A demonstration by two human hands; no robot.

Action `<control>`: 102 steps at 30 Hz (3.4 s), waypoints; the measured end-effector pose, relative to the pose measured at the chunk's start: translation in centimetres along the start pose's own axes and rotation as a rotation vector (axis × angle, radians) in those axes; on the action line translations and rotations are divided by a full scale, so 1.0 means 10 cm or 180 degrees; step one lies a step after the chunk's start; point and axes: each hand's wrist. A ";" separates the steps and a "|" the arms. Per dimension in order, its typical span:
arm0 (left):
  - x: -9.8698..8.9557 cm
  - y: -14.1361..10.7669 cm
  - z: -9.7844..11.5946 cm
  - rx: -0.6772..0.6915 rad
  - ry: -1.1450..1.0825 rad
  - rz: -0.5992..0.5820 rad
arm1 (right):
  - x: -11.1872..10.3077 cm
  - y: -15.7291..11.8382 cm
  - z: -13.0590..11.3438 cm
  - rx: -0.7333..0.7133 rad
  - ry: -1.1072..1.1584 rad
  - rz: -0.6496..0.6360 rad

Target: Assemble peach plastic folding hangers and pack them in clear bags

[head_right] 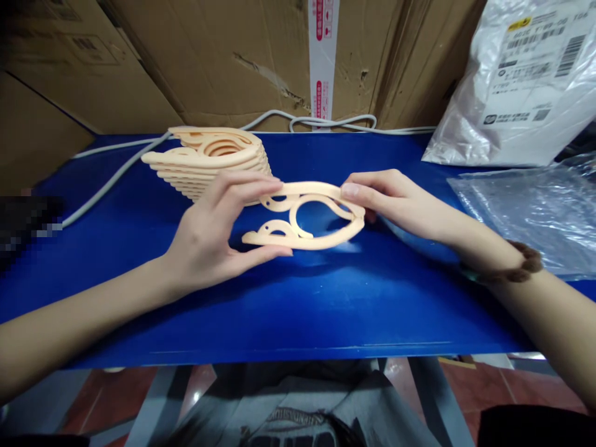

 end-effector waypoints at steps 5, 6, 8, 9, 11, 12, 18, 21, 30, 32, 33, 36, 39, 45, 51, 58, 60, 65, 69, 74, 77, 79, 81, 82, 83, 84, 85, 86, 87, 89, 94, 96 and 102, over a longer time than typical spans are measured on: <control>-0.02 0.00 -0.01 -0.0184 0.0349 0.0073 | 0.03 -0.04 -0.08 0.0068 0.0407 -0.0118; -0.02 0.00 -0.01 -0.0182 0.0333 0.0047 | 0.04 -0.04 -0.08 0.0104 0.0453 -0.0090; -0.02 0.01 -0.02 -0.0147 0.0264 0.0005 | 0.05 -0.05 -0.07 0.0136 0.0501 -0.0056; -0.02 0.02 -0.02 -0.0127 0.0223 -0.0015 | 0.05 -0.05 -0.06 0.0139 0.0501 -0.0056; -0.04 0.03 -0.02 -0.0111 0.0163 -0.0062 | 0.05 -0.05 -0.04 0.0146 0.0503 -0.0070; -0.04 0.04 -0.03 -0.0119 0.0153 -0.0093 | 0.05 -0.05 -0.04 0.0152 0.0520 -0.0075; -0.06 0.05 -0.06 -0.0112 0.0146 -0.0130 | 0.07 -0.02 0.00 0.0237 0.0855 -0.0105; -0.10 0.06 -0.06 -0.0078 0.0168 -0.0140 | 0.09 -0.01 0.01 0.0251 0.1033 -0.0113; -0.41 0.23 -0.30 0.0275 0.0892 0.0688 | 0.05 -0.01 -0.04 -0.0238 0.1055 -0.0130; -0.49 0.27 -0.49 0.0092 0.0419 0.0767 | 0.03 0.00 0.00 -0.0338 0.0421 0.0024; -0.52 0.28 -0.59 -0.0040 0.0085 0.0643 | 0.02 0.02 0.03 -0.0438 0.0004 0.0069; -0.61 0.26 -0.90 -0.0611 -0.0695 0.0181 | 0.01 0.05 0.16 -0.0838 -0.1185 0.0007; -0.64 0.18 -1.19 -0.1007 -0.1047 -0.0306 | 0.01 0.09 0.31 -0.1013 -0.1859 -0.0179; -0.60 0.05 -1.54 -0.1264 -0.1130 -0.0544 | -0.01 0.11 0.42 -0.1015 -0.2034 -0.0338; -0.59 0.03 -1.62 -0.1160 -0.1136 -0.0588 | -0.01 0.10 0.41 -0.1018 -0.2012 -0.0364; -0.58 0.04 -1.59 -0.1187 -0.1123 -0.0567 | -0.02 0.10 0.41 -0.1021 -0.2019 -0.0366; -0.58 0.04 -1.55 -0.1201 -0.1107 -0.0595 | -0.02 0.10 0.40 -0.1009 -0.2012 -0.0383; -0.59 0.08 -1.47 -0.1404 -0.1061 -0.0658 | -0.01 0.10 0.40 -0.1018 -0.2027 -0.0388; -0.61 0.10 -1.42 -0.1466 -0.0956 -0.0666 | -0.01 0.10 0.40 -0.1003 -0.2042 -0.0396; -0.63 0.11 -1.41 -0.1494 -0.0842 -0.0724 | -0.01 0.10 0.40 -0.0995 -0.2059 -0.0408; -0.64 0.13 -1.43 -0.1556 -0.0886 -0.0727 | -0.02 0.10 0.39 -0.0990 -0.2063 -0.0425; -0.63 0.14 -1.40 -0.1642 -0.0952 -0.0470 | -0.02 0.09 0.39 -0.0990 -0.2066 -0.0422; -0.62 0.15 -1.35 -0.1782 -0.0965 -0.0098 | -0.02 0.09 0.39 -0.0982 -0.2076 -0.0420; -0.63 0.15 -1.31 -0.1879 -0.0947 0.0030 | -0.02 0.09 0.39 -0.0977 -0.2079 -0.0424; -0.63 0.15 -1.27 -0.1993 -0.0924 0.0087 | -0.02 0.10 0.39 -0.0973 -0.2086 -0.0426; -0.64 0.15 -1.24 -0.2110 -0.0902 0.0066 | -0.02 0.10 0.39 -0.0967 -0.2091 -0.0431; -0.65 0.15 -1.22 -0.2210 -0.0875 0.0007 | -0.02 0.10 0.39 -0.0966 -0.2098 -0.0432; -0.66 0.14 -1.21 -0.2284 -0.0853 -0.0057 | -0.02 0.10 0.39 -0.0965 -0.2107 -0.0433; -0.66 0.13 -1.21 -0.2342 -0.0852 -0.0126 | -0.02 0.10 0.39 -0.0967 -0.2113 -0.0434; -0.66 0.12 -1.23 -0.2401 -0.0852 -0.0225 | -0.02 0.09 0.39 -0.0963 -0.2122 -0.0442; -0.62 0.11 -1.28 -0.2429 -0.0798 -0.0207 | -0.02 0.10 0.39 -0.0935 -0.2148 -0.0441; -0.61 0.10 -1.30 -0.2395 -0.0773 -0.0203 | -0.02 0.10 0.39 -0.0940 -0.2143 -0.0448; -0.59 0.08 -1.35 -0.2246 -0.0655 -0.0182 | -0.01 0.10 0.39 -0.0972 -0.2160 -0.0442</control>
Point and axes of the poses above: each hand's wrist, its own y-axis towards the middle knuckle, its own x-axis out of the palm, z = x × y, and after that the axes turned 10 degrees about y, right-handed
